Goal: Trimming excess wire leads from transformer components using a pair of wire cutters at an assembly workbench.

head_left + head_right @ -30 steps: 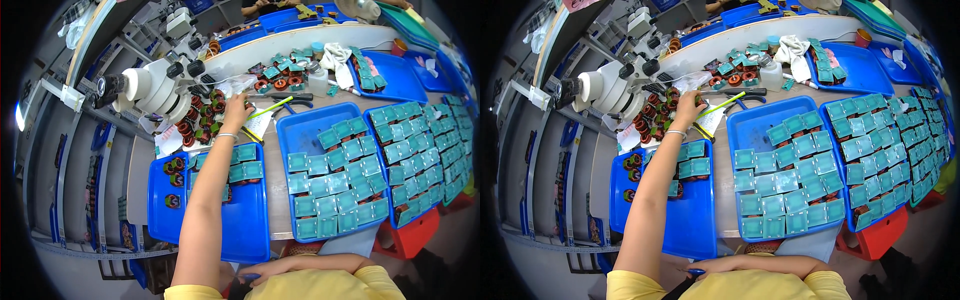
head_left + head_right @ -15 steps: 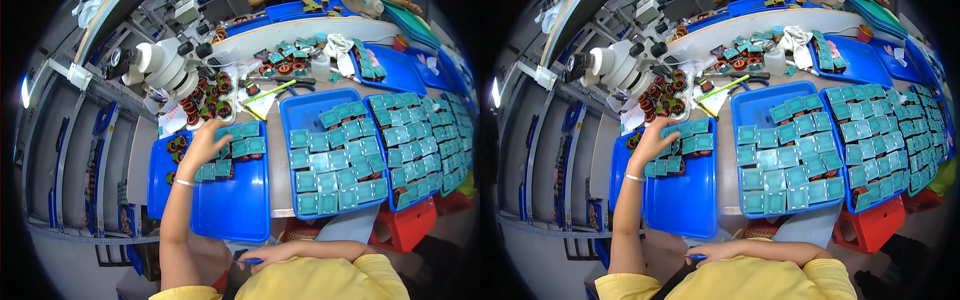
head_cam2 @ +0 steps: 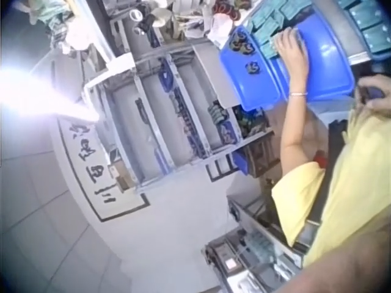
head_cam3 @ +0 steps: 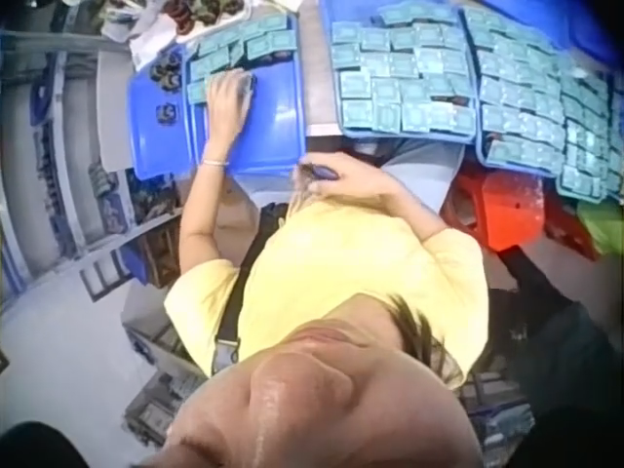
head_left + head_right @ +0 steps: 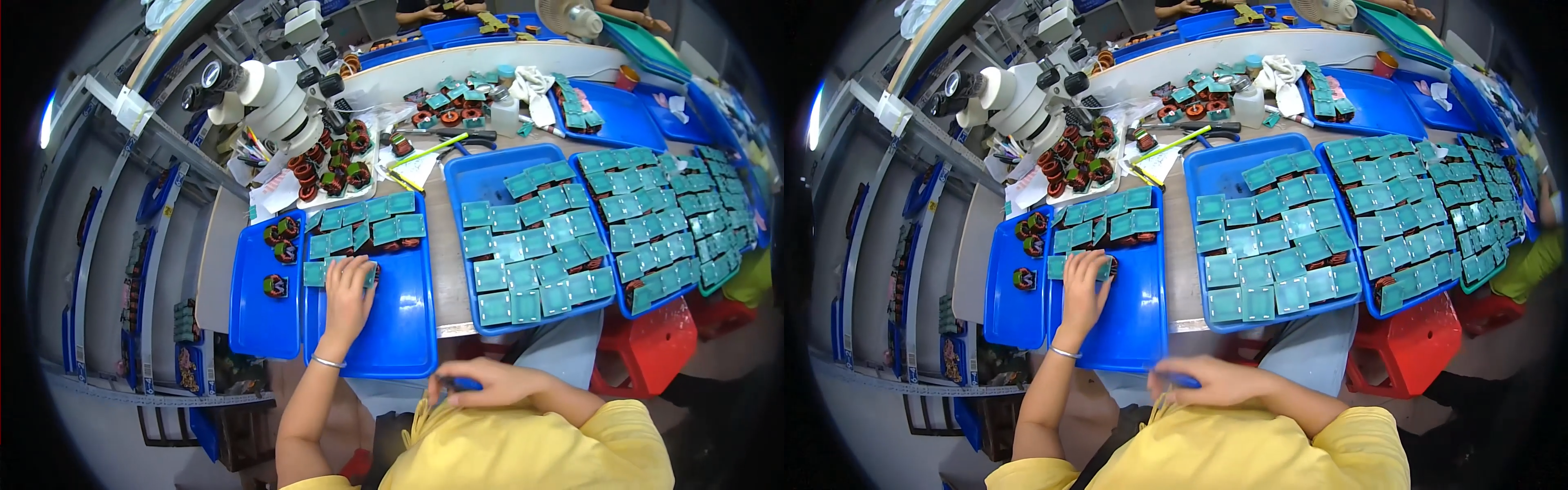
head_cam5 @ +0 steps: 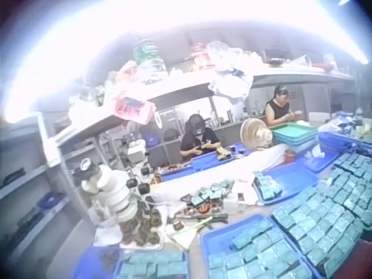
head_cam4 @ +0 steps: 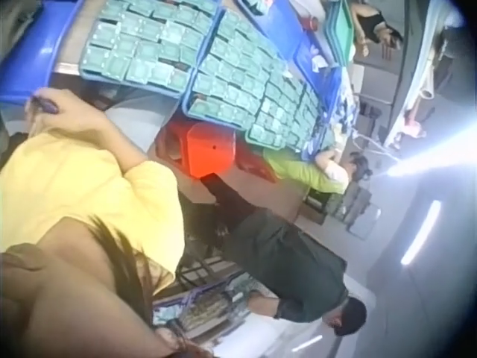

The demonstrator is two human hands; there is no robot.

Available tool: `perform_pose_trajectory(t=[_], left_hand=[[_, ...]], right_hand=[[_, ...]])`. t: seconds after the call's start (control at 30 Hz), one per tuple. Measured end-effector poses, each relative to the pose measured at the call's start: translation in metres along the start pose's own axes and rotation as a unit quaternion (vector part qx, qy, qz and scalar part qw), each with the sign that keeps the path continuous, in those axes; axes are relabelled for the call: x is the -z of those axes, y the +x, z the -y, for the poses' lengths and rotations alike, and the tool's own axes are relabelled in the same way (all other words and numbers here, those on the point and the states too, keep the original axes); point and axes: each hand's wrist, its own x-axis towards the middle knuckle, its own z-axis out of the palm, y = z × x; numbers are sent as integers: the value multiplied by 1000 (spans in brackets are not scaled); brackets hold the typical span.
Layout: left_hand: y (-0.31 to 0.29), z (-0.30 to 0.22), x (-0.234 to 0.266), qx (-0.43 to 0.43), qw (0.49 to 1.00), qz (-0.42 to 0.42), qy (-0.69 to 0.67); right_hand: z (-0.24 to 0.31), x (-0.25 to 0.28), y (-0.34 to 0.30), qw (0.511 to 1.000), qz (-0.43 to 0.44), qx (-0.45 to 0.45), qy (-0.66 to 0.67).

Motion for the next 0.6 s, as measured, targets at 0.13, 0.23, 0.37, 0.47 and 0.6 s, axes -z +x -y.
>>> perform_pose_trajectory(t=[0.13, 0.23, 0.37, 0.47, 0.6], left_hand=[[0, -14, 20, 112, 965, -27, -235], [0, -44, 43, 144, 904, -42, -401], [-3, -67, 57, 50, 812, -72, -577], [-9, -84, 59, 72, 785, -119, -603], [-16, -106, 69, 184, 678, -154, -694]], right_hand=[[10, 4, 8, 962, -242, 15, 125], [2, 18, 30, 936, -319, 33, 146], [4, 16, 42, 889, -171, 14, 424], [19, 3, 39, 896, -219, 34, 385], [35, -11, 35, 905, -316, 36, 282]])
